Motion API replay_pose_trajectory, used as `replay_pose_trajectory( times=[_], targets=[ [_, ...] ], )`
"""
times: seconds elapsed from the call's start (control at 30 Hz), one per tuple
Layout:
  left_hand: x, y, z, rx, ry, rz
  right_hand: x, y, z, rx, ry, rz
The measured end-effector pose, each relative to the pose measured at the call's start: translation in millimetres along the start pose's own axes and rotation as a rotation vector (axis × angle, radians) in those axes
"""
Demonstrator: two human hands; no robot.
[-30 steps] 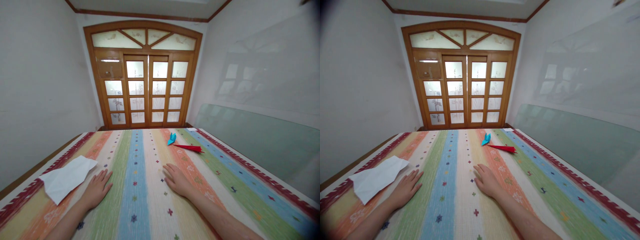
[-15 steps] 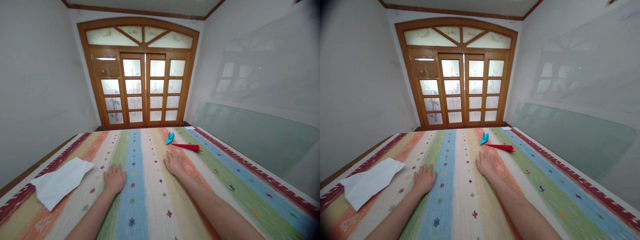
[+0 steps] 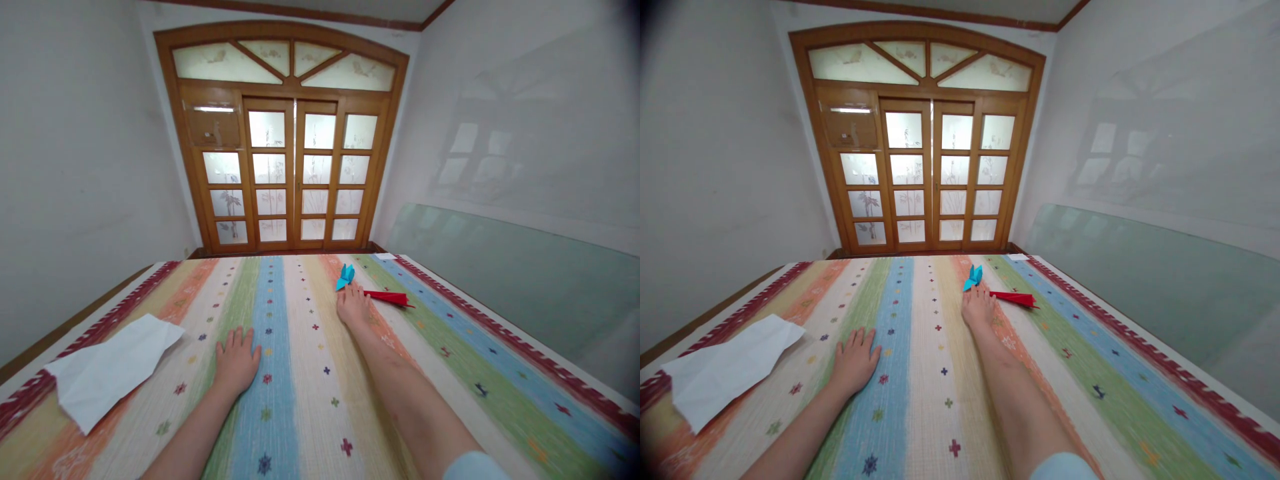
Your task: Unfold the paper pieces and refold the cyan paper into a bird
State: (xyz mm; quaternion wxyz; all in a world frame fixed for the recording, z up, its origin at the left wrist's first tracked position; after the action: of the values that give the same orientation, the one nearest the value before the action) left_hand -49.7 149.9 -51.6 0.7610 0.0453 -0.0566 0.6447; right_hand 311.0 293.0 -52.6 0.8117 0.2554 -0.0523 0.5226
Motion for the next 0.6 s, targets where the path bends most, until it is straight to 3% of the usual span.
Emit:
replay_pose_trajectory(
  times=[0.23,0.6],
  targets=[
    [-1,-1,-0.6,-0.012,0.001,-0.008,25,1,-12,0.018,-0.052,-0.011],
    [-3,-2,2.5,-0.021,-0.006,-0.009,49,2,-11,0.036,-0.093,-0.06]
  ],
)
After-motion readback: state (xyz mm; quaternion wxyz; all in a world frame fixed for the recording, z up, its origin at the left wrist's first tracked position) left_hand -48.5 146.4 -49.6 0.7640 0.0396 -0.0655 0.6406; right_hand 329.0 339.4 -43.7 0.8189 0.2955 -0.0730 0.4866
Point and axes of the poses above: each hand's wrist, its own x-axis towards the middle knuckle, its own z-axis out of the back of the hand, y = z × x, the point moved 1 cm from there along x, towards the middle knuckle, and after that the axes turned 11 degrees about -z, right-handed, at the moved point
